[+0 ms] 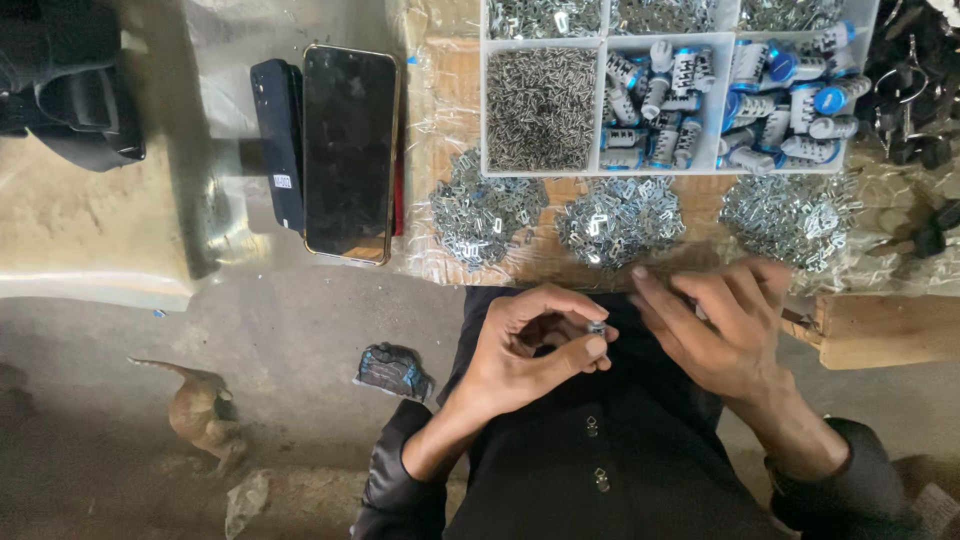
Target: The person repeatedly picks up small metal key blanks and inserts them into cylindrical key bodies. They handle each unit one at a time, aligning the blank with the body and pressing it in, then placing the assembled unit back on the table.
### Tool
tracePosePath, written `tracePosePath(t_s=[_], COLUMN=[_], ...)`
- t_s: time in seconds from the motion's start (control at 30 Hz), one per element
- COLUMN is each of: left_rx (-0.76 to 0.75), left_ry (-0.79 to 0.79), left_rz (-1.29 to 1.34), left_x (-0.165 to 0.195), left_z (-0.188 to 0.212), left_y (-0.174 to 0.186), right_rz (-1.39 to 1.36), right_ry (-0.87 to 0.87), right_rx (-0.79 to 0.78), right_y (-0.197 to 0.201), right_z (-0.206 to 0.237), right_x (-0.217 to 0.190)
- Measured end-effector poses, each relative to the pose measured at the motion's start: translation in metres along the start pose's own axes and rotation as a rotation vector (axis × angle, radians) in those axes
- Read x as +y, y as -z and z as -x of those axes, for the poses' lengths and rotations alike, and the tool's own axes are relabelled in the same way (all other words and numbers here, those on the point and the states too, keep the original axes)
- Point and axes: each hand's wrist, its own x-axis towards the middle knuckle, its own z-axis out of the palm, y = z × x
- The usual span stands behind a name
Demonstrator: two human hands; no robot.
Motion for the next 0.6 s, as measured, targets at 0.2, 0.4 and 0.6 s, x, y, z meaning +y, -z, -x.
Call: tracePosePath(t_s=[0.2,0.4,0.6], left_rx=[0.005,0.016,0.025], left_ry=[-0.028,0.044,0.01], left_rz=[0.03,0.159,0.132], left_x=[-0.009,-0.014,-0.017], left_z=[0.0,0.001,-0.002], left_y=[-0.002,-0.006,-0.007], right_rz=[-0.05,-0.127,-0.284], right_ry=[-0.061,-0.029,-0.036], right_rx=[-0.117,-0.003,0.061], right_y=[0.008,0.003,0.0], right_z=[-0.006,-0.011,-0.01], right_x=[-0.006,-0.007,-0.011])
